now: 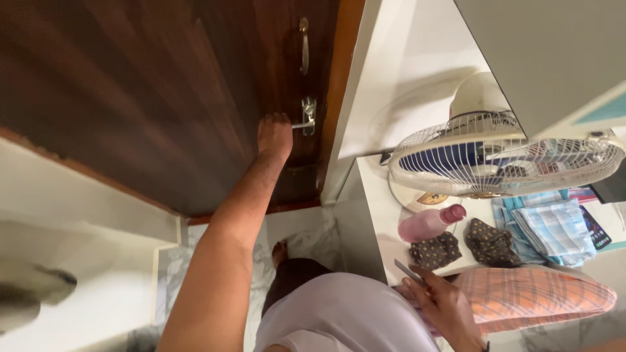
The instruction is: The person uses a thin strip of paper and a small patterned cloth to adjust or clean the latch mechanism of a wooden cabinet door by hand.
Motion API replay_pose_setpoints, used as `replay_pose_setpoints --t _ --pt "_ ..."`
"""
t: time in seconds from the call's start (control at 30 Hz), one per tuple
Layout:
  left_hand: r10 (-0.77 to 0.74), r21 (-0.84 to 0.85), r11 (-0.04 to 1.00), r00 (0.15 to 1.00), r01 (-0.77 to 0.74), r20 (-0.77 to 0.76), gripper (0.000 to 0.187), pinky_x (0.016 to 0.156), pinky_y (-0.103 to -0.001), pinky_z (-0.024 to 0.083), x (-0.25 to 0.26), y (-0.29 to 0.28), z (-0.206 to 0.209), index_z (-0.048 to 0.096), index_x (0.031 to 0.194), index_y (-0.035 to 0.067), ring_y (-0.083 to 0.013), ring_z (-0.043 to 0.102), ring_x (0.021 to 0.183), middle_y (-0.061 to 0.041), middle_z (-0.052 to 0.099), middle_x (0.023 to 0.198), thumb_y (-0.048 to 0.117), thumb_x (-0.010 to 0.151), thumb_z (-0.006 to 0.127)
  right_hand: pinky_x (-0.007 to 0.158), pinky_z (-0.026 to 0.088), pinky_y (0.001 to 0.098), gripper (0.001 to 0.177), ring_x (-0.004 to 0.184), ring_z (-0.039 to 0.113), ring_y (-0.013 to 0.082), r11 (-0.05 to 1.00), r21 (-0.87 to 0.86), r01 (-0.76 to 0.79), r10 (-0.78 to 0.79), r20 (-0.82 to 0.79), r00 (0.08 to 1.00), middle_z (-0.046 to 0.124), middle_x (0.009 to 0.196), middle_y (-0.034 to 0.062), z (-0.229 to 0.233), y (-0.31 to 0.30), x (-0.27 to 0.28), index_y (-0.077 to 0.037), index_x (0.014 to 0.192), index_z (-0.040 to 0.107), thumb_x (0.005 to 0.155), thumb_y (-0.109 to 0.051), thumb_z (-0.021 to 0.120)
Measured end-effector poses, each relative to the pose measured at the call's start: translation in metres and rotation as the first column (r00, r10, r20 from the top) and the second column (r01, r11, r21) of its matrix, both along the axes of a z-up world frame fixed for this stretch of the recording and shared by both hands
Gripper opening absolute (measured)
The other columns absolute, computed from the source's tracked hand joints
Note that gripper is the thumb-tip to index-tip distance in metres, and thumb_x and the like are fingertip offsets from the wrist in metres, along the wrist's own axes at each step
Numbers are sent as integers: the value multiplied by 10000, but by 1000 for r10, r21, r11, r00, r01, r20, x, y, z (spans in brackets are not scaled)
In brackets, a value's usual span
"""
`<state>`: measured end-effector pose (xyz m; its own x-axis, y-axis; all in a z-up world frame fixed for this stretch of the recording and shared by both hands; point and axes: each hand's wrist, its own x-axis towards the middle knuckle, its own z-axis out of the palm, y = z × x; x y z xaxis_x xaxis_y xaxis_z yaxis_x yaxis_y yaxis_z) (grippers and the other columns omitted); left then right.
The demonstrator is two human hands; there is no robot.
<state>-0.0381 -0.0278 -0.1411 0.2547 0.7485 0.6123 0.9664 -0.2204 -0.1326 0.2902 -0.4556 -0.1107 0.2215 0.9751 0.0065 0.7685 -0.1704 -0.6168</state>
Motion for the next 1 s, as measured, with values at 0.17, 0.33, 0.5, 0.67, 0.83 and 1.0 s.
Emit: replay_pose_setpoints --t 0.17,0.33,0.5,0.67,0.83,1.0 --pt "-23 -560 829 999 6 -23 211 847 -455 570 -5 22 -24 789 972 126 -283 747 941 -119 772 962 133 1006 580 558 617 358 408 643 796 197 997 25 77 -75 -56 996 780 792 159 7 18 -24 -108 1178 729 841 -337 739" --pt "-61 -593 802 998 68 32 166 724 -448 596 -11 23 -60 760 948 97 -272 747 840 -134 753 908 140 959 600 556 589 370 354 580 776 211 972 -169 162 -166 -12 986 766 715 140 23 51 -53 -141 1129 758 861 -371 741" --pt "-50 -501 841 951 205 306 169 782 -465 569 -11 24 -96 773 942 110 -339 730 869 -144 756 911 179 963 620 528 544 375 334 523 711 241 987 -108 118 -115 35 993 752 754 123 41 89 -81 -157 1114 781 849 -356 742" --pt "-106 -458 832 899 314 425 163 855 -463 556 -6 34 -126 769 958 108 -335 721 932 -119 770 984 144 961 611 542 562 354 357 551 721 217 998 -50 37 -38 -25 999 768 791 120 51 110 -95 -106 1108 766 832 -331 754" --pt "-59 -484 817 881 313 469 146 797 -479 544 3 23 -105 773 966 136 -357 703 919 -128 758 956 129 879 656 533 545 366 341 510 688 235 992 -88 93 -93 8 996 750 756 140 48 120 -107 -98 1086 779 831 -323 766" --pt "-96 -480 809 882 340 462 108 845 -463 548 10 15 -76 776 909 149 -335 710 921 -113 759 929 122 871 678 509 556 344 318 508 700 196 993 7 114 -114 -56 992 744 723 142 46 123 -119 -74 1044 781 824 -303 771"
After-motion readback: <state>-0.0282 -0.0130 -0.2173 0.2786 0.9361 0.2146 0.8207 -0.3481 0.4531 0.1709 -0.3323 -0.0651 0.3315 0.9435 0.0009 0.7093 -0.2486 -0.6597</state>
